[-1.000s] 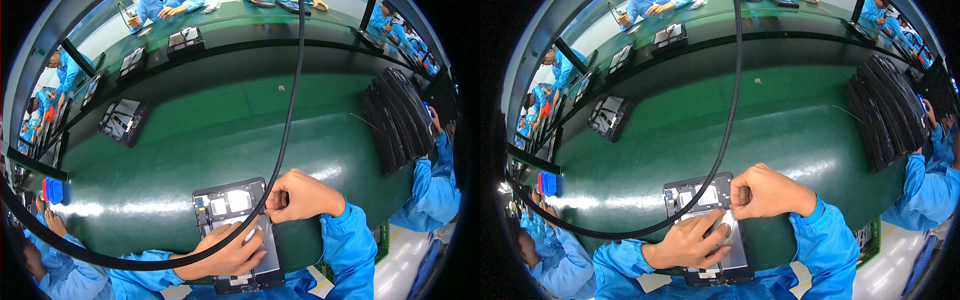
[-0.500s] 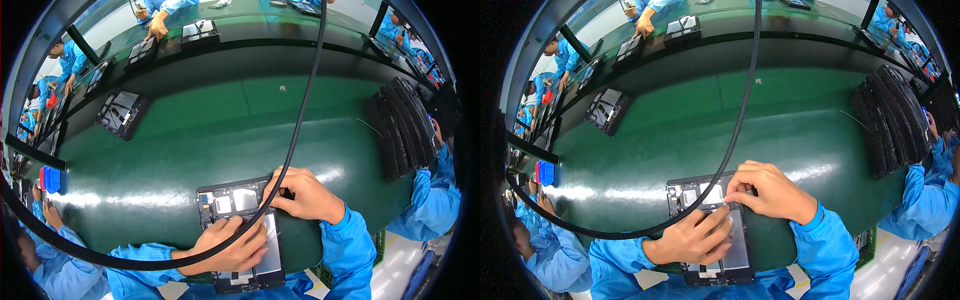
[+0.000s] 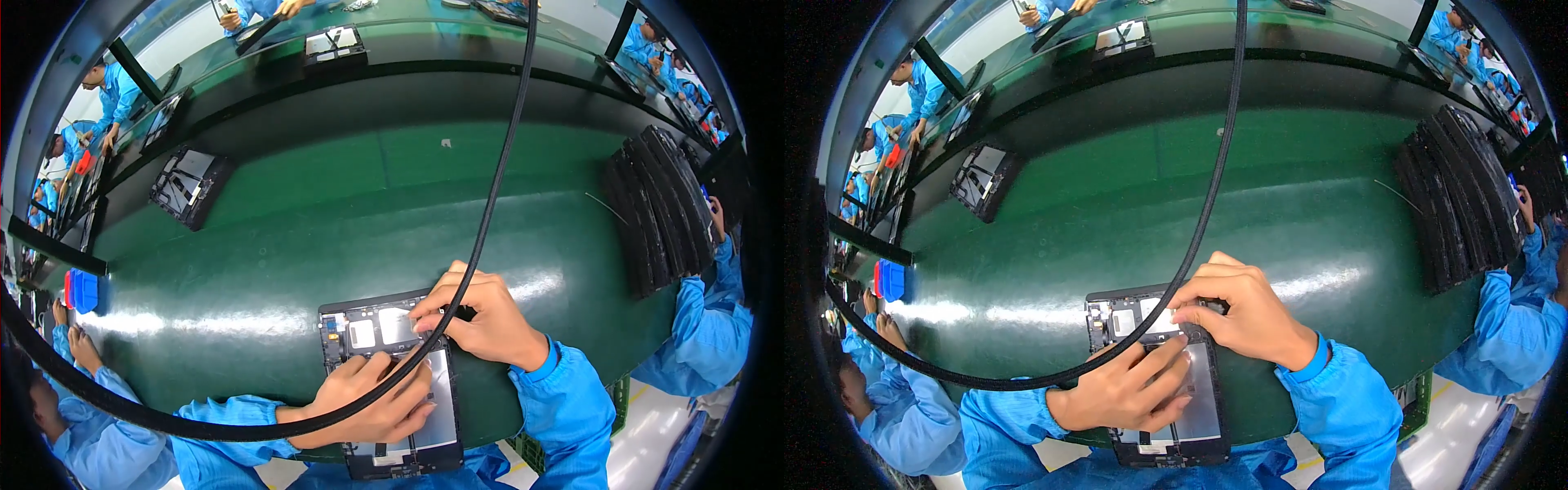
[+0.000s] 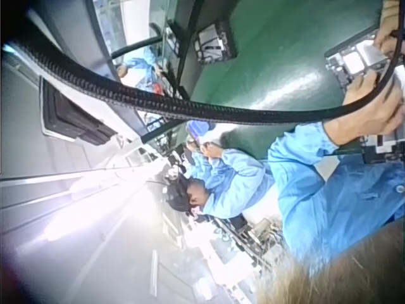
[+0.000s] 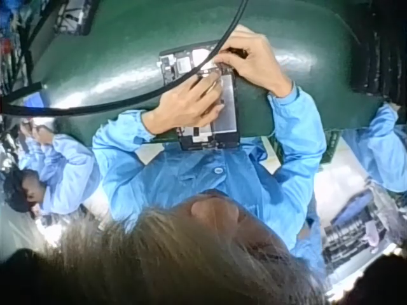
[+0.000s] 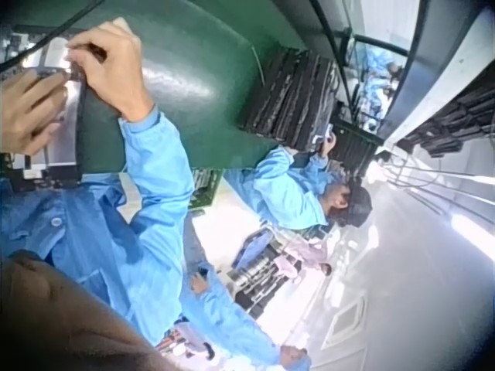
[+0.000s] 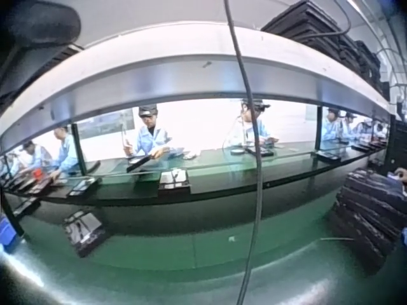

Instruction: The person assembles a tablet by hand, connecting internal components, circuitry, and wires to a tablet frame.

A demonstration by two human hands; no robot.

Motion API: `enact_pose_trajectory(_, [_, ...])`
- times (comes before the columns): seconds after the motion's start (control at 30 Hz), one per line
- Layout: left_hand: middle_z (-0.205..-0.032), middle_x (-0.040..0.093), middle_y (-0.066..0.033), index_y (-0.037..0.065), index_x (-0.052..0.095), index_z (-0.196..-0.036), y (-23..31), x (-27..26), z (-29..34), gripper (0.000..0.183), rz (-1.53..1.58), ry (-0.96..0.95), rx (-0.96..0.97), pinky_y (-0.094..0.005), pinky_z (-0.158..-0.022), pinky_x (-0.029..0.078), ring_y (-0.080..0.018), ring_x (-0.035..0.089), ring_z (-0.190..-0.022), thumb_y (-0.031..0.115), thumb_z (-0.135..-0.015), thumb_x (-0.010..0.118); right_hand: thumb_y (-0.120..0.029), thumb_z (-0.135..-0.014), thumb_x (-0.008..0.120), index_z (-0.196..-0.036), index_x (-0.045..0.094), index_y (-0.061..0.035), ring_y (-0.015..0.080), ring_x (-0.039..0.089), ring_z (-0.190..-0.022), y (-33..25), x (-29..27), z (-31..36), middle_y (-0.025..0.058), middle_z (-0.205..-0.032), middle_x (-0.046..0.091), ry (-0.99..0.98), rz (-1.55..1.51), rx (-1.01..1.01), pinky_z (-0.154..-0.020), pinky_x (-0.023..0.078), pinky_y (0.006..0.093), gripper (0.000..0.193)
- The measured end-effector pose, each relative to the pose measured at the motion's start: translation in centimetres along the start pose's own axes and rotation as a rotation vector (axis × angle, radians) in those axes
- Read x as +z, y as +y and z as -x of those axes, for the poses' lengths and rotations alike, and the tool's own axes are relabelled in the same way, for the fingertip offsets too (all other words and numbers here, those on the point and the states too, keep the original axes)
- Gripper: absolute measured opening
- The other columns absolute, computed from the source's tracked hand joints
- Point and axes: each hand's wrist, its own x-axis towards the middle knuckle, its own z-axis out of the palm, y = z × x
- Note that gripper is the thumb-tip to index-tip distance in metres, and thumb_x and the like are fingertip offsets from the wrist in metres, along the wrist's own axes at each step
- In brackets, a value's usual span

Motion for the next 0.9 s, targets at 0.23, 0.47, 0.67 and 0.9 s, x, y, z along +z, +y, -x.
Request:
enact_pose_trajectory(0.23, [-0.119,0.076,-0.0122,0.003,0.080,-0.116,0.3,0.7,-0.6,0.047,-0.053,0.061,0.023,-0.0282,-0.057,0.049,-0.0171,0.059,-0.075,0.044,-0.092,0.078,-0.006,-0.084,0.091,-0.099,0.087,-0.0053,0.0232,0.060,-0.083,1.3,0.4,0.2,0.0072,-0.090,0.080,0.085,-0.017,-0.042,-0.075,0.049,0.0376,0.015])
enact_pose_trajectory(0.47, [-0.122,0.076,-0.0155,0.002,0.079,-0.118,0.7,0.6,-1.4,0.047,0.032,0.031,-0.002,-0.0294,-0.059,0.056,-0.0180,0.063,-0.076,0.039,-0.089,0.082,-0.017,-0.080,0.098,-0.099,0.090,-0.0095,0.0209,0.053,-0.085,1.3,0.2,0.0,0.0040,-0.087,0.082,0.106,-0.032,-0.003,-0.076,0.045,0.0365,0.022])
enact_pose_trajectory(0.67, [-0.126,0.074,-0.0211,-0.001,0.076,-0.114,1.4,0.5,-3.1,0.044,0.150,0.012,-0.008,-0.0314,-0.062,0.060,-0.0196,0.065,-0.074,0.032,-0.086,0.086,-0.008,-0.082,0.091,-0.109,0.090,-0.0123,0.0235,0.060,-0.101,0.9,-1.5,0.3,0.0046,-0.101,0.082,0.012,-0.051,0.075,-0.088,0.051,0.0371,0.027])
enact_pose_trajectory(0.9, [-0.128,0.073,-0.0223,-0.001,0.075,-0.110,2.1,0.9,-4.4,0.041,0.150,-0.010,0.018,-0.0309,-0.062,0.060,-0.0194,0.063,-0.070,0.031,-0.088,0.085,-0.006,-0.086,0.081,-0.143,0.073,-0.0101,0.0366,0.054,-0.132,0.9,-4.5,2.3,0.0148,-0.143,0.067,-0.107,-0.017,-0.051,-0.120,0.038,0.0485,0.058])
